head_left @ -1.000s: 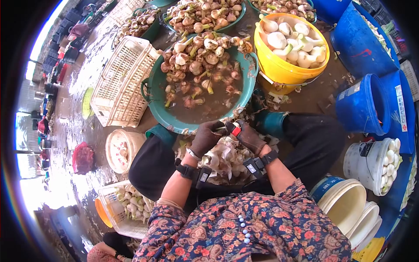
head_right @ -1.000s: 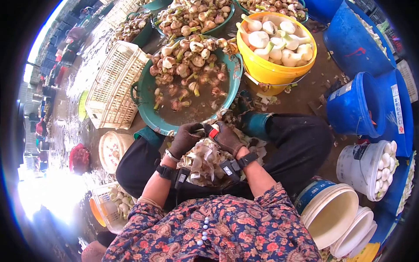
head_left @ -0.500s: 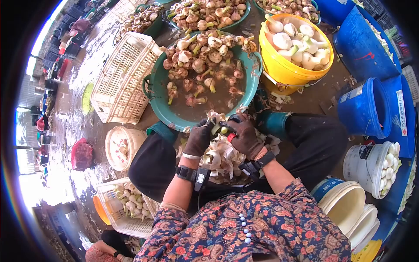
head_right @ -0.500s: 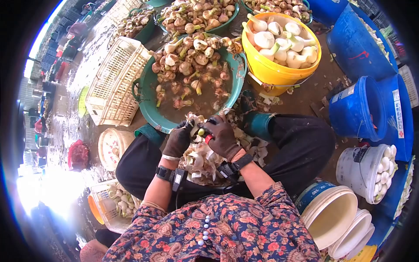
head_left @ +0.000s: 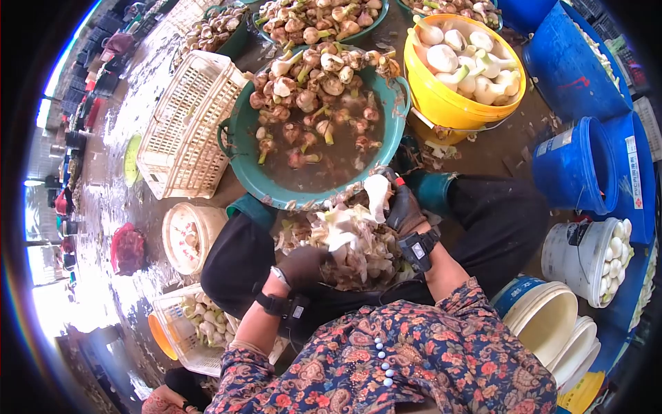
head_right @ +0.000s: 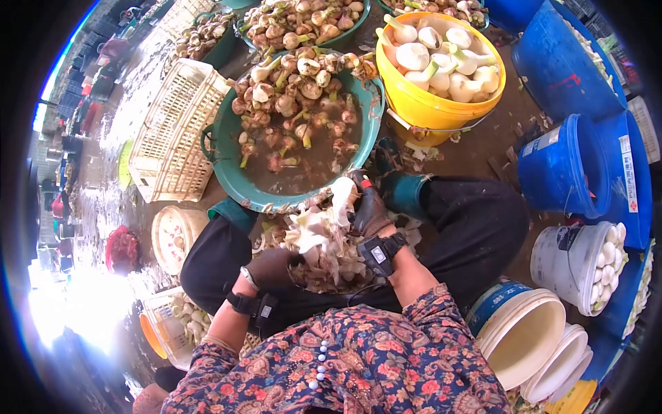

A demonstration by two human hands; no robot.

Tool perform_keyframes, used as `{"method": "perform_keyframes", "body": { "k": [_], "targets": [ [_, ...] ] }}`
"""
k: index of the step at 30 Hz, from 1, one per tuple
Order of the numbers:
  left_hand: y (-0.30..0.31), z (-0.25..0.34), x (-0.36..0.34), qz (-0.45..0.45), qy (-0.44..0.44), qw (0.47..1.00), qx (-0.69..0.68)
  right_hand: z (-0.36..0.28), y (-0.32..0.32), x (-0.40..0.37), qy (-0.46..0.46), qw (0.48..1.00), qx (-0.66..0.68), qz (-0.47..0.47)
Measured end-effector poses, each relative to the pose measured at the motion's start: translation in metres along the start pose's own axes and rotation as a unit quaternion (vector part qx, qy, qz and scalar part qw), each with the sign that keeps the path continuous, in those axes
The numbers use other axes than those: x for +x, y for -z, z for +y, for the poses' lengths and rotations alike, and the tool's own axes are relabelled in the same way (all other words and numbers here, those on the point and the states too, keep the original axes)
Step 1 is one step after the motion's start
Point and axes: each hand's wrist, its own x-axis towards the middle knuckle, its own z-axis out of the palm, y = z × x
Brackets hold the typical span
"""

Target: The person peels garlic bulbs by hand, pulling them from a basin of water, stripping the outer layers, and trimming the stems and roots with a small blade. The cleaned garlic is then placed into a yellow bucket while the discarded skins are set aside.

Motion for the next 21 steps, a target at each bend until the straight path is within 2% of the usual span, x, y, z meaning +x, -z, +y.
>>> {"method": "perform_keyframes", "body": {
  "k": [1, 2, 3, 4, 5, 6, 8, 9, 10, 11, 12, 13, 14, 16, 17, 18, 19, 20, 21],
  "targets": [
    [-0.002, -0.006, 0.011, 0.078, -0.004, 0.993, -0.085, 0.001, 0.002, -0.001, -0.002, 1.0, 0.0, 0.004],
    [0.008, 0.0, 0.019, 0.154, 0.008, 0.981, -0.116, 0.003, 0.002, 0.0, 0.025, 0.99, -0.099, 0.096],
    [0.014, 0.012, 0.027, 0.269, 0.029, 0.953, -0.134, 0.007, 0.001, 0.003, 0.052, 0.962, -0.196, 0.182],
    [0.021, 0.023, 0.037, 0.362, -0.002, 0.918, -0.164, 0.012, 0.0, 0.007, 0.078, 0.917, -0.289, 0.265],
    [0.027, 0.04, 0.047, 0.428, -0.028, 0.868, -0.251, 0.027, -0.031, 0.002, 0.197, 0.882, -0.335, 0.265],
    [0.022, 0.04, 0.06, 0.434, -0.037, 0.848, -0.303, 0.027, -0.03, 0.001, 0.197, 0.882, -0.336, 0.265],
    [0.019, 0.036, 0.081, 0.445, -0.09, 0.867, -0.205, 0.023, -0.025, -0.004, 0.092, 0.857, -0.405, 0.306],
    [0.014, 0.033, 0.084, 0.428, -0.077, 0.861, -0.263, 0.018, -0.019, -0.01, 0.091, 0.821, -0.494, 0.273],
    [0.013, 0.031, 0.083, 0.425, -0.081, 0.863, -0.262, 0.017, -0.021, -0.009, 0.094, 0.821, -0.492, 0.275],
    [0.012, 0.029, 0.079, 0.38, -0.101, 0.867, -0.305, 0.019, -0.023, -0.009, 0.043, 0.898, -0.36, 0.251],
    [0.009, 0.028, 0.073, 0.333, -0.119, 0.868, -0.349, 0.022, -0.025, -0.01, -0.011, 0.95, -0.219, 0.221],
    [0.021, 0.039, 0.055, 0.298, -0.143, 0.884, -0.331, 0.025, -0.031, -0.008, -0.023, 0.952, -0.172, 0.251],
    [0.017, 0.033, 0.044, 0.2, -0.099, 0.892, -0.393, 0.018, -0.018, -0.005, -0.024, 0.952, -0.173, 0.251],
    [0.021, 0.022, 0.02, 0.073, -0.041, 0.908, -0.411, -0.001, 0.018, -0.002, -0.09, 0.99, 0.01, 0.109],
    [0.024, 0.01, 0.014, 0.01, -0.051, 0.949, -0.31, -0.009, 0.018, -0.006, -0.145, 0.989, -0.023, 0.032],
    [0.025, 0.0, 0.01, -0.052, -0.061, 0.976, -0.205, -0.009, 0.017, -0.006, -0.146, 0.988, -0.023, 0.032],
    [0.025, -0.006, 0.007, -0.069, -0.026, 0.985, -0.158, -0.008, 0.01, -0.005, -0.103, 0.986, -0.088, 0.098],
    [0.027, -0.012, 0.01, -0.065, -0.024, 0.985, -0.159, -0.007, 0.003, -0.003, -0.059, 0.973, -0.153, 0.162],
    [0.033, -0.021, 0.018, 0.0, 0.011, 0.992, -0.126, -0.005, -0.001, -0.001, -0.045, 0.974, -0.126, 0.185]
  ]
}}
